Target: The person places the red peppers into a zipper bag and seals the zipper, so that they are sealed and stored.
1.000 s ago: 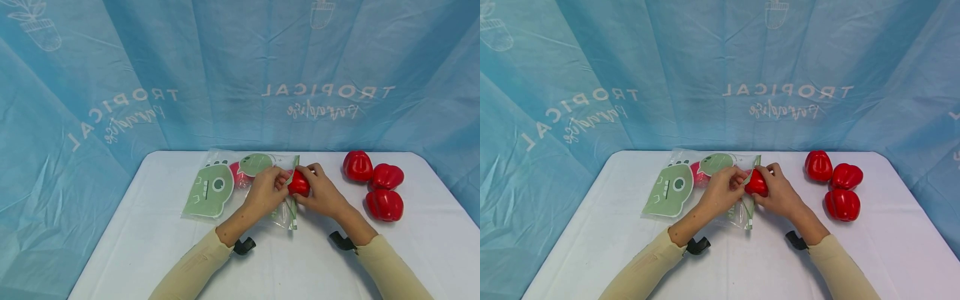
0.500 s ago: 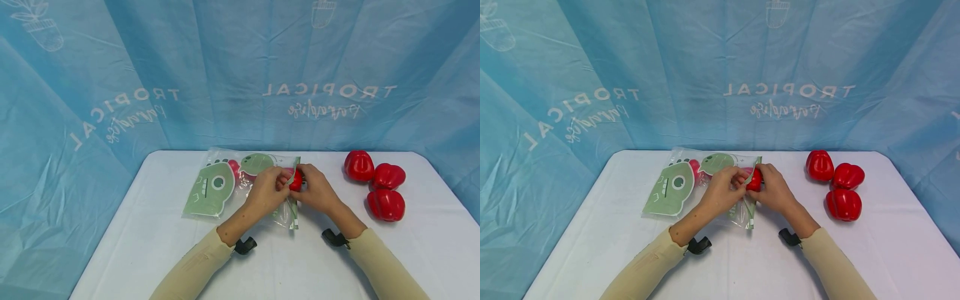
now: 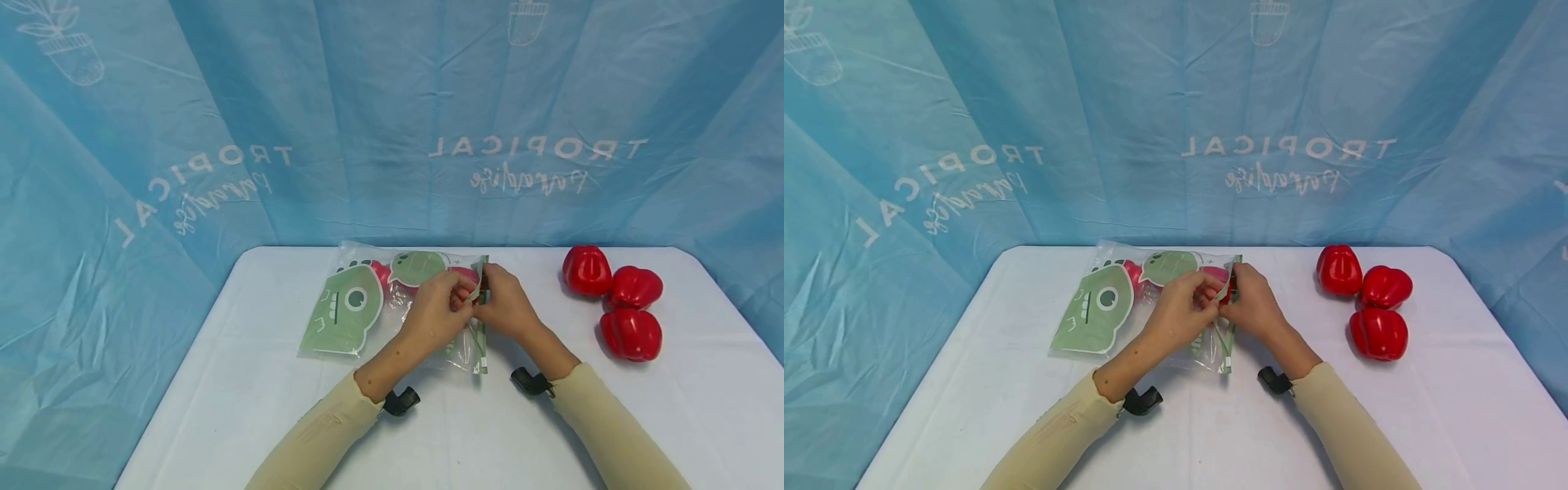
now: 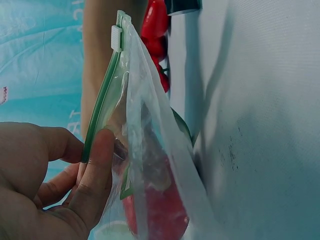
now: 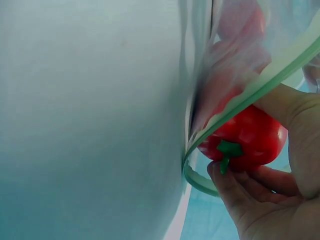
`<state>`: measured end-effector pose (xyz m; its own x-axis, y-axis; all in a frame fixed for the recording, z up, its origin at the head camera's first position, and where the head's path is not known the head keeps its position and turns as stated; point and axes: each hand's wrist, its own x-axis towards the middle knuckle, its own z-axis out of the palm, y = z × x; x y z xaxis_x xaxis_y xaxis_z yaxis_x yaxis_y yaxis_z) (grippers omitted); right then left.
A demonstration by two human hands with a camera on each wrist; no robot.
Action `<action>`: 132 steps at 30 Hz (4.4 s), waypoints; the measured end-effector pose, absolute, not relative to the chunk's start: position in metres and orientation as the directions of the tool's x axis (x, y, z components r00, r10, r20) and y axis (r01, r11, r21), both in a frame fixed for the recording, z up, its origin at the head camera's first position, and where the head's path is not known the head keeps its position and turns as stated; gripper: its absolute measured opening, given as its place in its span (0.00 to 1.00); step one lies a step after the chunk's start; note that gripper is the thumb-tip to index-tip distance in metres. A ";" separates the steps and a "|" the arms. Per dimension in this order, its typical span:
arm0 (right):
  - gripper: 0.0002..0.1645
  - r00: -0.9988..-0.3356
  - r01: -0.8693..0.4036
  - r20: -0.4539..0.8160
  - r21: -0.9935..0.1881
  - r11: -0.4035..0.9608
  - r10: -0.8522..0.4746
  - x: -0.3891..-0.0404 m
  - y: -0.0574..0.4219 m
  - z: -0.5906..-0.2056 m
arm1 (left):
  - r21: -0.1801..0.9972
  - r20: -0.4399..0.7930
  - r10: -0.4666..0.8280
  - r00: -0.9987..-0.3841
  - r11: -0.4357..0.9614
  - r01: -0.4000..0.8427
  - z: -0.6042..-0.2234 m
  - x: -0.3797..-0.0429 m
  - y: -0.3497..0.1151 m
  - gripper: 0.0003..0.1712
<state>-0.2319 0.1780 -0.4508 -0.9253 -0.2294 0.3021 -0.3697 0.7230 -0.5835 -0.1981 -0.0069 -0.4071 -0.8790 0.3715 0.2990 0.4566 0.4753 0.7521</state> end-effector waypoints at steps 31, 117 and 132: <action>0.41 -0.858 -0.459 0.439 -0.423 0.781 -0.266 -0.182 0.211 -0.438 | 0.775 0.280 0.378 -0.882 0.454 0.440 -0.410 -0.199 -0.008 0.14; 0.72 -0.998 -0.055 0.050 -0.483 0.874 -0.035 -0.111 0.348 -0.416 | 0.782 0.269 0.369 -0.890 0.455 0.425 -0.409 -0.198 -0.007 0.12; 0.72 -0.973 -0.182 0.222 -0.574 0.799 -0.062 -0.113 0.319 -0.421 | 0.771 0.282 0.382 -0.880 0.456 0.444 -0.409 -0.198 -0.006 0.13</action>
